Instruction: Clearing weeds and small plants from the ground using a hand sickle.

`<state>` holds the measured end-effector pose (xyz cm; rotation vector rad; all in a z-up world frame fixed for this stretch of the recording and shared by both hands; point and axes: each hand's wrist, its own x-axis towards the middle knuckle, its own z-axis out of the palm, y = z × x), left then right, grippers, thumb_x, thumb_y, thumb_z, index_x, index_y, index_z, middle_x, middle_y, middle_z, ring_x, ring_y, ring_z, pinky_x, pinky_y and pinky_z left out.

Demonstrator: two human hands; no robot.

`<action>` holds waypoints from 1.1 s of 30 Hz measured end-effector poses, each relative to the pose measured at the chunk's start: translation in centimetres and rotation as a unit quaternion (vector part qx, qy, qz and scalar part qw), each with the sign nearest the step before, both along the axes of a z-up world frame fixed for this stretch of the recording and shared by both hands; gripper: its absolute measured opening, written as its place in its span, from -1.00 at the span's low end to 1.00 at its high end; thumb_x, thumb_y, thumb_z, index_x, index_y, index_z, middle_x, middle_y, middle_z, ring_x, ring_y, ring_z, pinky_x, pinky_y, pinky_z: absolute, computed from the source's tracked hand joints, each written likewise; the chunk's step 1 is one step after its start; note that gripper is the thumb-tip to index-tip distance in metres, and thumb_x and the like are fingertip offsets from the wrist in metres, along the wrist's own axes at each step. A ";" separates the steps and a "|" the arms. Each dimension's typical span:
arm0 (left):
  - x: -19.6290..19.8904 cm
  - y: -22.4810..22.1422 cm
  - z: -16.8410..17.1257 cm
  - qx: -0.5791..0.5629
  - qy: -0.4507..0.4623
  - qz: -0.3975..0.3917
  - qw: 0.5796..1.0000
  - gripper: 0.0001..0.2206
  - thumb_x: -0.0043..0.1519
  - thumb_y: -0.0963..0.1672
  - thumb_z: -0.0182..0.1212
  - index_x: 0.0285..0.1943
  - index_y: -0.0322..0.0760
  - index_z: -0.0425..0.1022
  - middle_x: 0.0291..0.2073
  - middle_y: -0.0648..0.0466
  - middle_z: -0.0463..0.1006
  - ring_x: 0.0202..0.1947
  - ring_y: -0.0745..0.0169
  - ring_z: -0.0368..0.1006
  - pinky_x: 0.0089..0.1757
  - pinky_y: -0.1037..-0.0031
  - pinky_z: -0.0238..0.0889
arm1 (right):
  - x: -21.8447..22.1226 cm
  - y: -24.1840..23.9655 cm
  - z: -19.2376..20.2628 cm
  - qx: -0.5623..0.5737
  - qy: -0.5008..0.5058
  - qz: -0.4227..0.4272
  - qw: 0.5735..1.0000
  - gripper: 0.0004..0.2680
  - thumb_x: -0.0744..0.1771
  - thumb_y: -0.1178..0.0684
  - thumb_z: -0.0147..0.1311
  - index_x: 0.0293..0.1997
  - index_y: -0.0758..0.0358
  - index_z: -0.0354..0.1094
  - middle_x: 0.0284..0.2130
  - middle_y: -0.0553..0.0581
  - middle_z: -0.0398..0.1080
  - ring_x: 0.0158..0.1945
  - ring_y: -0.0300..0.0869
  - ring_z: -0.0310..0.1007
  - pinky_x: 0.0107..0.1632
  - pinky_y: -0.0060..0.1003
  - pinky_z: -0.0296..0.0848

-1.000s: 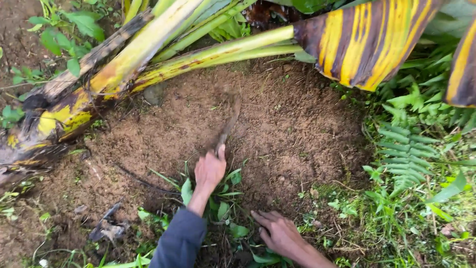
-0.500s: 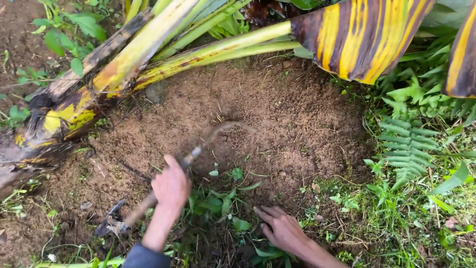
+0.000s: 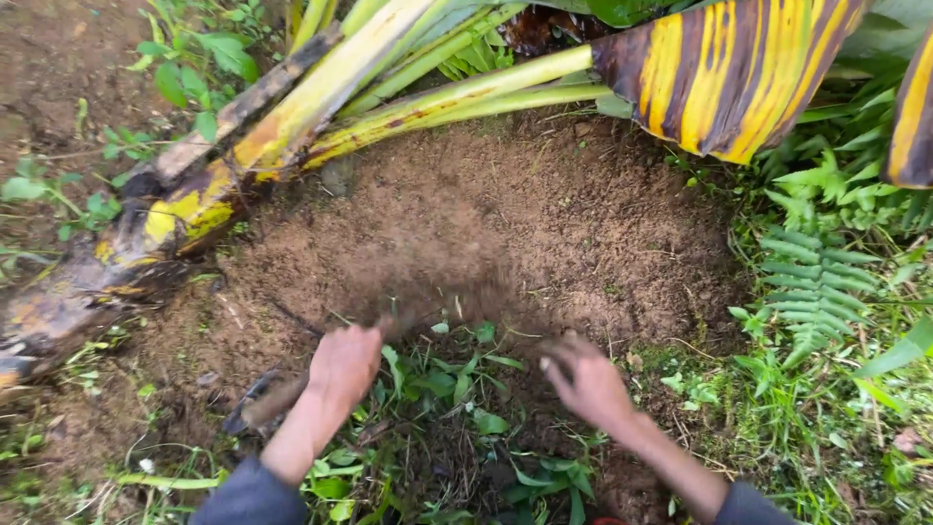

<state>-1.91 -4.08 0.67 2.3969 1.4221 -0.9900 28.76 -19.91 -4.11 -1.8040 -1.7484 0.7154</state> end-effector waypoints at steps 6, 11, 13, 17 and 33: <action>-5.0 -8.0 4.9 0.044 -0.055 0.135 0.988 -0.41 0.35 -0.05 -0.08 0.60 0.33 -0.09 -0.29 0.00 0.61 -0.32 -0.17 0.62 -0.26 -0.07 0.46 | 1.0 12.6 -4.1 0.027 -0.044 0.008 0.999 -0.60 0.40 -0.09 -0.19 0.32 0.37 0.18 0.25 0.47 0.23 -0.48 -0.06 0.56 -0.59 -0.27 0.59; -7.5 -10.6 7.0 -0.040 -0.025 0.328 0.943 -0.53 0.31 0.05 0.11 0.39 0.14 0.10 -0.04 0.02 0.62 -0.08 -0.09 0.60 -0.06 0.13 0.45 | -0.1 21.4 -0.2 -0.207 -0.073 0.027 0.975 -0.42 0.39 0.01 -0.04 0.55 0.01 -0.42 0.53 0.07 -0.48 0.37 0.19 0.12 -0.15 -0.25 0.64; -9.9 -11.2 6.0 -0.035 0.003 0.367 0.930 -0.66 0.28 0.08 0.17 0.16 0.02 0.33 0.04 0.08 0.59 -0.01 -0.03 0.58 0.04 0.15 0.47 | -0.1 23.9 -2.5 -0.191 -0.087 0.043 0.977 -0.43 0.39 0.02 -0.05 0.55 0.00 -0.40 0.53 0.06 -0.50 0.32 0.21 0.19 -0.17 -0.17 0.62; -13.7 -13.2 5.8 -0.023 0.006 0.405 0.914 -0.60 0.25 0.05 0.24 0.27 0.17 0.32 0.01 0.20 0.61 -0.08 0.12 0.60 0.02 0.29 0.51 | -2.1 24.1 -7.3 -0.182 -0.203 0.072 0.960 -0.69 0.36 0.25 -0.20 0.28 0.26 0.06 0.42 0.26 -0.20 0.42 0.20 -0.01 0.24 -0.02 0.33; -10.3 -7.5 -1.4 0.115 -0.128 0.286 0.943 -0.46 -0.11 0.15 0.44 0.01 0.08 0.40 -0.44 -0.03 0.70 -0.20 -0.27 0.60 -0.12 0.22 0.42 | -10.3 3.3 0.3 -0.190 0.036 0.220 0.956 -0.43 0.39 -0.30 -0.28 0.29 0.59 0.11 0.38 0.51 -0.01 0.43 0.33 -0.06 0.37 0.13 0.09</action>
